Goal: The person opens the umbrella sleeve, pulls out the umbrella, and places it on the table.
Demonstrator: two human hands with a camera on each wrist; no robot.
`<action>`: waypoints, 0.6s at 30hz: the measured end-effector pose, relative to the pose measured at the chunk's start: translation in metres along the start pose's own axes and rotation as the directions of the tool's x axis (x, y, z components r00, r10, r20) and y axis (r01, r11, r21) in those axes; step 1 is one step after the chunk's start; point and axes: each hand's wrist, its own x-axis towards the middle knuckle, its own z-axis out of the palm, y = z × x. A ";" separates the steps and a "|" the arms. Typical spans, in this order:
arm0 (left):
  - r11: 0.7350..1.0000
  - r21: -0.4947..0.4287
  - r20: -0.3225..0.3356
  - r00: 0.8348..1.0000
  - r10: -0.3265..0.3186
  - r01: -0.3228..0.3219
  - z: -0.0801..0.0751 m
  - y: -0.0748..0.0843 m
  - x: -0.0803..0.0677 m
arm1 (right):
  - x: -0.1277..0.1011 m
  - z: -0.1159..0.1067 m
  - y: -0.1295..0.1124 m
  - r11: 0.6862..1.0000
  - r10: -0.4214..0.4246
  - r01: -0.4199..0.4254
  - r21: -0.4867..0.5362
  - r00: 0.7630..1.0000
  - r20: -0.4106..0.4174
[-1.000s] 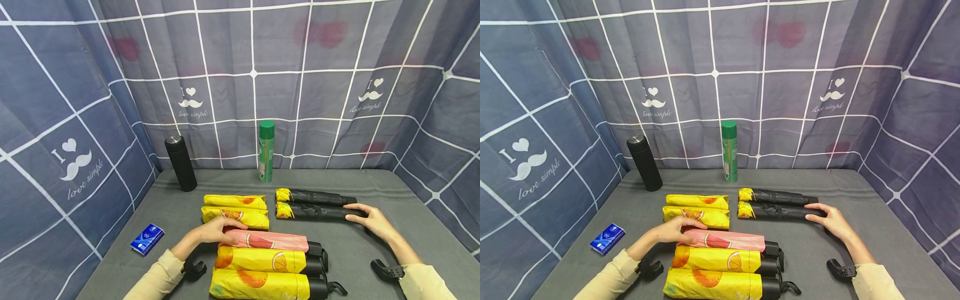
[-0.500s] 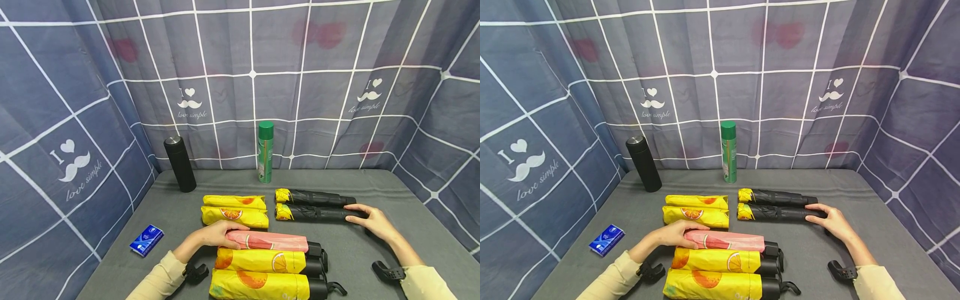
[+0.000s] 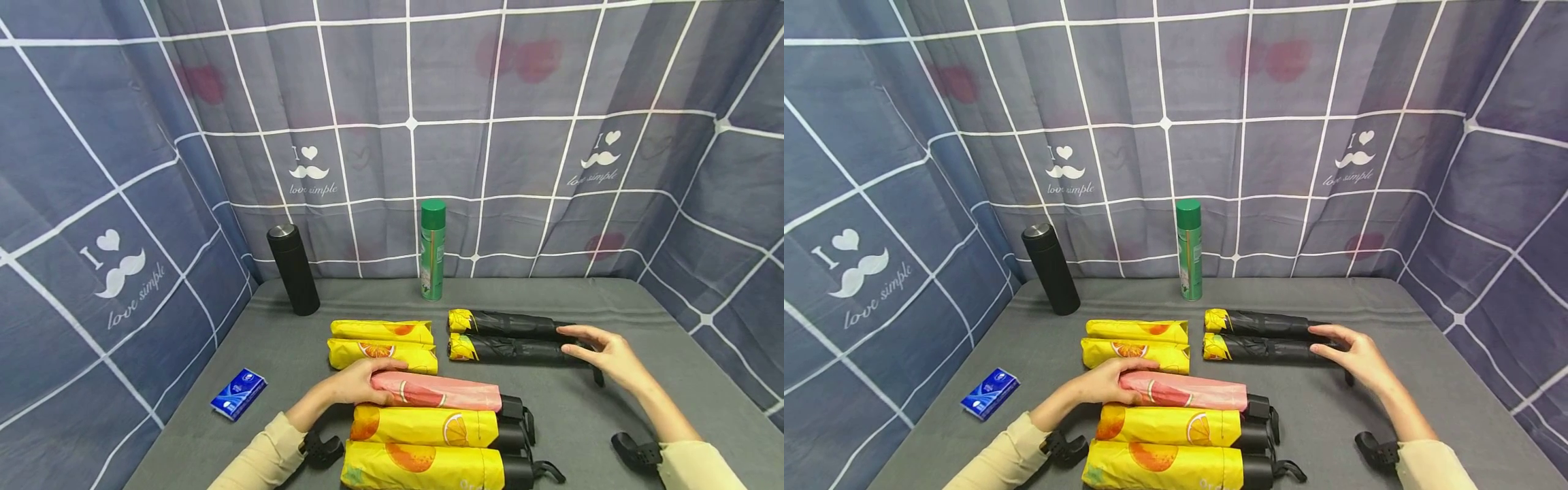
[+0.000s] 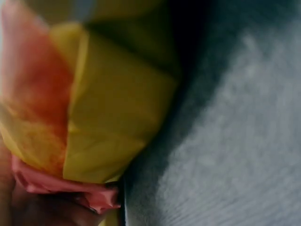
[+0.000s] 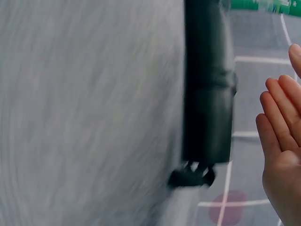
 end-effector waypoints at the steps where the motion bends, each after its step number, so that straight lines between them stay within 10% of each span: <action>1: 1.000 -0.007 -0.011 1.000 0.006 -0.006 0.000 0.000 0.000 | 0.000 0.002 -0.004 1.000 -0.009 0.009 0.002 1.000 0.004; 18: 0.961 -0.276 -0.189 0.981 -0.037 -0.017 -0.016 0.041 -0.002 | 0.001 0.033 -0.103 0.939 -0.328 0.316 0.135 0.941 0.086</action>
